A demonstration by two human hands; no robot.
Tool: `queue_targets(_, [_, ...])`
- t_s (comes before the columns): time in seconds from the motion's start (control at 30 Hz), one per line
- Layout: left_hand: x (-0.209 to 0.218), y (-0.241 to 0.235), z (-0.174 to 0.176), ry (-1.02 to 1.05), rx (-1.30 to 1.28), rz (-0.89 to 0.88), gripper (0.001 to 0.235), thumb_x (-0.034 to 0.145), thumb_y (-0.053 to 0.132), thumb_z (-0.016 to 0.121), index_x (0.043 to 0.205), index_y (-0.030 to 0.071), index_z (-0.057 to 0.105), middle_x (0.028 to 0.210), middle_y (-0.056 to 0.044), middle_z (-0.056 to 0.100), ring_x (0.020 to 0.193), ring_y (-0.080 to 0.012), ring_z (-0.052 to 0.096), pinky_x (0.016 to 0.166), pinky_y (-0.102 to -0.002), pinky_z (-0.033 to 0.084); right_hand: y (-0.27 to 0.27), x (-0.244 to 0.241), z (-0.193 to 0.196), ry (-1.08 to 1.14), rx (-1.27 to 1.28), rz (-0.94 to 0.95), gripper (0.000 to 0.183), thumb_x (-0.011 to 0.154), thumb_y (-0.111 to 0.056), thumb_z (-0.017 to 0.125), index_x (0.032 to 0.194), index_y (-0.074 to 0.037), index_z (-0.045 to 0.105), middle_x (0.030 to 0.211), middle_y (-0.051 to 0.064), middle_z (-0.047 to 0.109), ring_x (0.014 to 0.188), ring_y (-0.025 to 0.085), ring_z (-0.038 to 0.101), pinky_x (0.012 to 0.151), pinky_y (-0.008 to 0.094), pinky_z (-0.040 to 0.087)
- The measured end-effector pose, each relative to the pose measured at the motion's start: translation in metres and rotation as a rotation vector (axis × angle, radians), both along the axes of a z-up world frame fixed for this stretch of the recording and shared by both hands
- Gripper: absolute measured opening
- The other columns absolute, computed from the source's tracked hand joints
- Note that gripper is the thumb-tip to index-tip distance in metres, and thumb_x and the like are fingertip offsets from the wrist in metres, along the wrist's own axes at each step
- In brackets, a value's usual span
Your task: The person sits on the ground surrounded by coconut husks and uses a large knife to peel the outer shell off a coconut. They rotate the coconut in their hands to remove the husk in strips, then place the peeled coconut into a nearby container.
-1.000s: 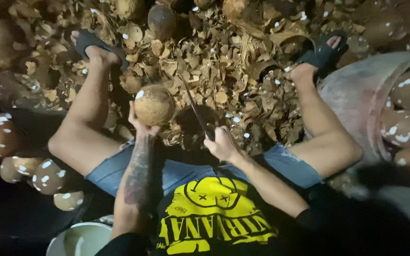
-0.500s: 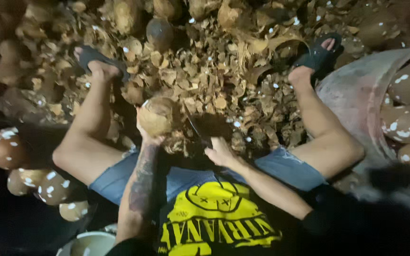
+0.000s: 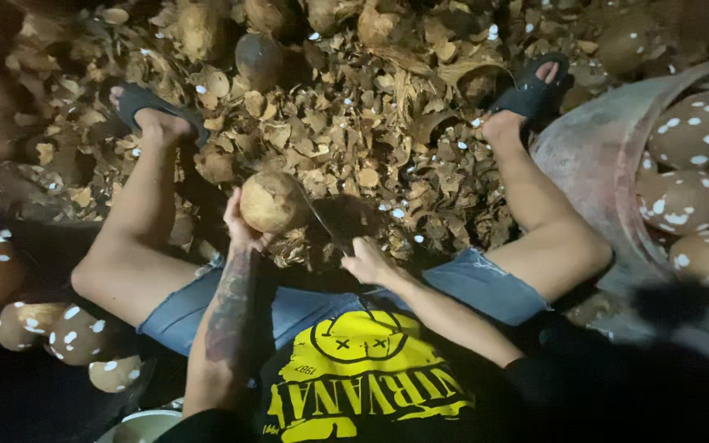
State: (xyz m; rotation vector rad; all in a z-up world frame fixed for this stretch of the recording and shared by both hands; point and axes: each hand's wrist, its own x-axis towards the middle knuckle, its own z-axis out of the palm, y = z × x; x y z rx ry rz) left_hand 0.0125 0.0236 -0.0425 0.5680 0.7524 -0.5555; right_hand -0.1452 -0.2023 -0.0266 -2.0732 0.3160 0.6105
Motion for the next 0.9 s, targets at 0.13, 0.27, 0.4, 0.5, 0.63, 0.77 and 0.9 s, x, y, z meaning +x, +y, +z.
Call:
queue_targets(0.13, [-0.003,0.000,-0.004,-0.031,-0.043,0.072,0.081,0.080,0.066,0.074,0.136,0.009,0.068,0.132,-0.027,0.069,0.116,-0.0456,0.071,0.096,-0.064,0.061,0.002,-0.002,0.004,-0.083,-0.002,0.026,0.022,0.074,-0.024,0.071,0.068,-0.004,0.065,0.058,0.018,0.060,0.061,0.033,0.066,0.055,0.041,0.047])
queue_targets(0.27, [0.006,-0.002,-0.008,-0.192,0.029,0.115,0.070,0.080,0.055,0.075,0.131,0.007,0.071,0.125,-0.025,0.072,0.110,-0.0434,0.073,0.095,-0.060,0.061,0.003,0.010,0.041,0.104,0.052,0.089,0.019,0.076,-0.024,0.068,0.074,-0.005,0.064,0.059,0.017,0.063,0.060,0.034,0.068,0.053,0.044,0.050])
queue_targets(0.4, [0.012,0.002,-0.015,-0.421,0.376,-0.127,0.066,0.066,0.034,0.083,0.127,0.011,0.073,0.113,-0.011,0.078,0.098,-0.0259,0.076,0.087,-0.042,0.061,0.008,0.033,0.125,0.399,0.652,-0.223,0.021,0.071,-0.013,0.065,0.056,0.001,0.060,0.046,0.016,0.055,0.036,0.024,0.059,0.036,0.037,0.051])
queue_targets(0.5, [0.002,-0.004,-0.024,-0.203,0.182,-0.017,0.069,0.080,0.046,0.076,0.137,0.009,0.069,0.130,-0.024,0.073,0.111,-0.0386,0.074,0.101,-0.056,0.058,0.017,0.015,0.129,0.336,0.727,-0.177,0.024,0.078,-0.012,0.066,0.059,0.001,0.060,0.049,0.019,0.059,0.038,0.024,0.062,0.036,0.037,0.048])
queue_targets(0.63, [0.004,0.001,-0.006,-0.074,0.061,0.023,0.078,0.077,0.061,0.078,0.134,0.007,0.067,0.126,-0.025,0.073,0.110,-0.0412,0.073,0.099,-0.058,0.060,0.004,0.021,0.165,0.189,0.832,0.032,0.029,0.075,-0.007,0.060,0.048,0.000,0.063,0.045,0.016,0.060,0.035,0.020,0.057,0.037,0.027,0.045])
queue_targets(0.77, [0.003,0.004,0.002,-0.071,0.058,0.108,0.064,0.081,0.057,0.074,0.127,0.012,0.074,0.124,-0.019,0.076,0.109,-0.0387,0.075,0.095,-0.055,0.062,-0.011,0.012,0.136,-0.434,0.727,0.340,0.016,0.080,-0.001,0.061,0.068,-0.008,0.053,0.060,0.008,0.054,0.049,0.024,0.053,0.051,0.030,0.048])
queue_targets(0.9, [0.014,0.005,-0.009,-0.098,0.009,0.069,0.072,0.075,0.059,0.076,0.130,0.013,0.073,0.124,-0.020,0.075,0.110,-0.0429,0.073,0.095,-0.062,0.059,-0.019,0.023,0.062,-1.011,0.354,0.428,0.021,0.093,-0.019,0.063,0.075,-0.011,0.056,0.064,0.004,0.051,0.055,0.025,0.054,0.052,0.040,0.046])
